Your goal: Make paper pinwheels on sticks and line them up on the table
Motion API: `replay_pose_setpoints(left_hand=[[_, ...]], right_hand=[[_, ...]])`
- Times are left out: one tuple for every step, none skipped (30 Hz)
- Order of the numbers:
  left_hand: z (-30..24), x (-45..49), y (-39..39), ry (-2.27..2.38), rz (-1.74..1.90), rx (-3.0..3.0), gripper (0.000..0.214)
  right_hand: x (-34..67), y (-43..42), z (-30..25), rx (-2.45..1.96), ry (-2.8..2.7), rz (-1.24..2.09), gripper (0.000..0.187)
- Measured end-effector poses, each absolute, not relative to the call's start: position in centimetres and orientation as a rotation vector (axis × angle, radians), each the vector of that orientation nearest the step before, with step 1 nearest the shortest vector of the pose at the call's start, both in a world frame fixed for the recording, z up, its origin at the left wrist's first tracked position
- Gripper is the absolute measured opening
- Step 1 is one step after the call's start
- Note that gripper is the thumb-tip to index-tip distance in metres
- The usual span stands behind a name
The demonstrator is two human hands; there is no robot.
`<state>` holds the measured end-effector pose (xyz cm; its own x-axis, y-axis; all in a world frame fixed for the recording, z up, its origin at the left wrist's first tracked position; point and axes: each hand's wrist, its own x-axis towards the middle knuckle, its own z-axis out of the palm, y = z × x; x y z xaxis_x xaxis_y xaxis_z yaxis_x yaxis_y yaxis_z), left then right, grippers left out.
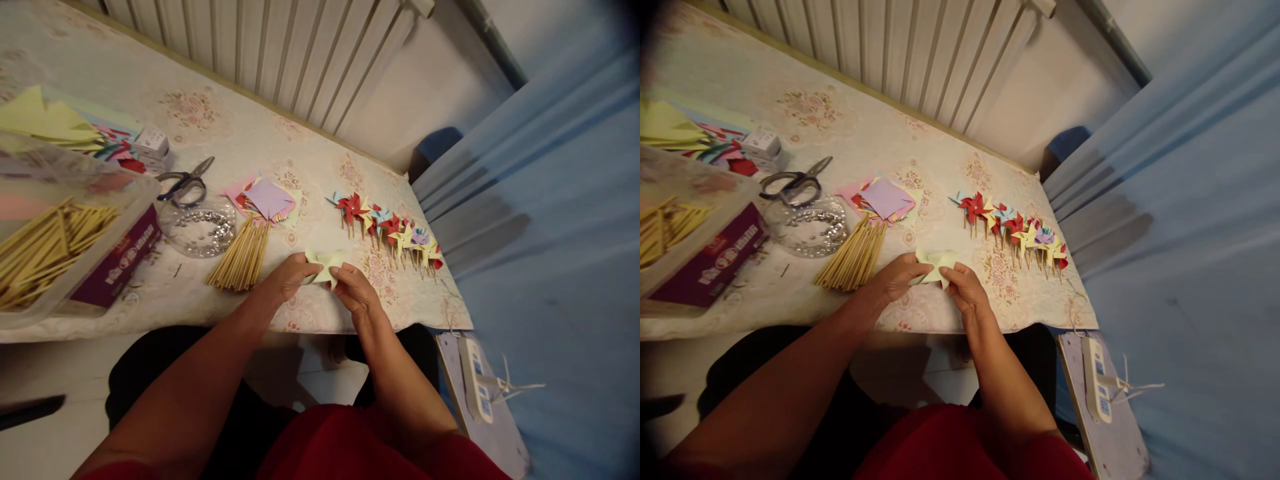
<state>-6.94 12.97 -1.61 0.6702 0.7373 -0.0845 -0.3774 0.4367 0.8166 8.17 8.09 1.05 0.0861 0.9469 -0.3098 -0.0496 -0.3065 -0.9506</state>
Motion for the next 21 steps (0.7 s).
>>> replay_pose_setpoints(left_hand=[[-1.7, -6.9, 13.0, 0.470, 0.724, 0.872, 0.025], [-1.7, -6.9, 13.0, 0.475, 0.724, 0.877, 0.025], [-1.7, -6.9, 13.0, 0.484, 0.725, 0.881, 0.025], [-1.7, -6.9, 13.0, 0.495, 0.728, 0.884, 0.025], [-1.7, -6.9, 13.0, 0.503, 0.730, 0.887, 0.025], [-1.6, -6.9, 13.0, 0.512, 0.731, 0.889, 0.026], [-1.6, -6.9, 13.0, 0.515, 0.730, 0.889, 0.027], [-1.6, -6.9, 13.0, 0.513, 0.728, 0.887, 0.027], [-1.5, -6.9, 13.0, 0.508, 0.724, 0.886, 0.028], [-1.4, -6.9, 13.0, 0.505, 0.720, 0.887, 0.029], [-1.4, -6.9, 13.0, 0.506, 0.717, 0.891, 0.029], [-1.3, -7.0, 13.0, 0.516, 0.713, 0.898, 0.029], [-1.2, -7.1, 13.0, 0.534, 0.706, 0.908, 0.029], [-1.1, -7.1, 13.0, 0.561, 0.694, 0.922, 0.029], [-1.1, -7.2, 13.0, 0.596, 0.681, 0.944, 0.029], [-1.1, -7.2, 13.0, 0.636, 0.667, 0.974, 0.027], [-1.1, -7.2, 13.0, 0.676, 0.656, 1.009, 0.026], [-1.2, -7.2, 13.0, 0.710, 0.650, 1.046, 0.024], [-1.4, -7.2, 13.0, 0.735, 0.649, 1.082, 0.022], [-1.5, -7.1, 13.1, 0.748, 0.649, 1.112, 0.021], [-1.7, -7.0, 13.1, 0.751, 0.648, 1.135, 0.020]], right_hand=[[8.0, 8.2, 1.0, -1.438, -0.935, 1.386, 0.034], [7.8, 8.2, 1.0, -1.424, -0.917, 1.390, 0.033], [7.7, 8.3, 0.9, -1.416, -0.902, 1.393, 0.032], [7.6, 8.3, 0.9, -1.414, -0.892, 1.394, 0.031], [7.4, 8.3, 0.8, -1.417, -0.884, 1.390, 0.030], [7.3, 8.3, 0.8, -1.415, -0.875, 1.383, 0.030], [7.3, 8.3, 0.7, -1.405, -0.865, 1.376, 0.031], [7.4, 8.3, 0.7, -1.385, -0.853, 1.366, 0.032], [7.6, 8.3, 0.8, -1.360, -0.838, 1.354, 0.035], [7.9, 8.4, 0.9, -1.337, -0.823, 1.340, 0.037], [8.4, 8.5, 1.1, -1.324, -0.819, 1.323, 0.041], [9.0, 8.6, 1.4, -1.325, -0.824, 1.302, 0.045], [9.7, 8.8, 1.9, -1.339, -0.853, 1.280, 0.049], [10.5, 9.1, 2.5, -1.359, -0.906, 1.252, 0.052], [11.1, 9.4, 3.2, -1.380, -0.984, 1.223, 0.053], [11.7, 9.7, 3.9, -1.400, -1.084, 1.199, 0.052], [12.1, 9.9, 4.6, -1.429, -1.200, 1.193, 0.050], [12.4, 10.2, 5.3, -1.470, -1.320, 1.203, 0.046], [12.4, 10.4, 5.9, -1.518, -1.441, 1.218, 0.041], [12.3, 10.5, 6.3, -1.570, -1.561, 1.237, 0.035], [12.0, 10.6, 6.5, -1.621, -1.667, 1.259, 0.031]])
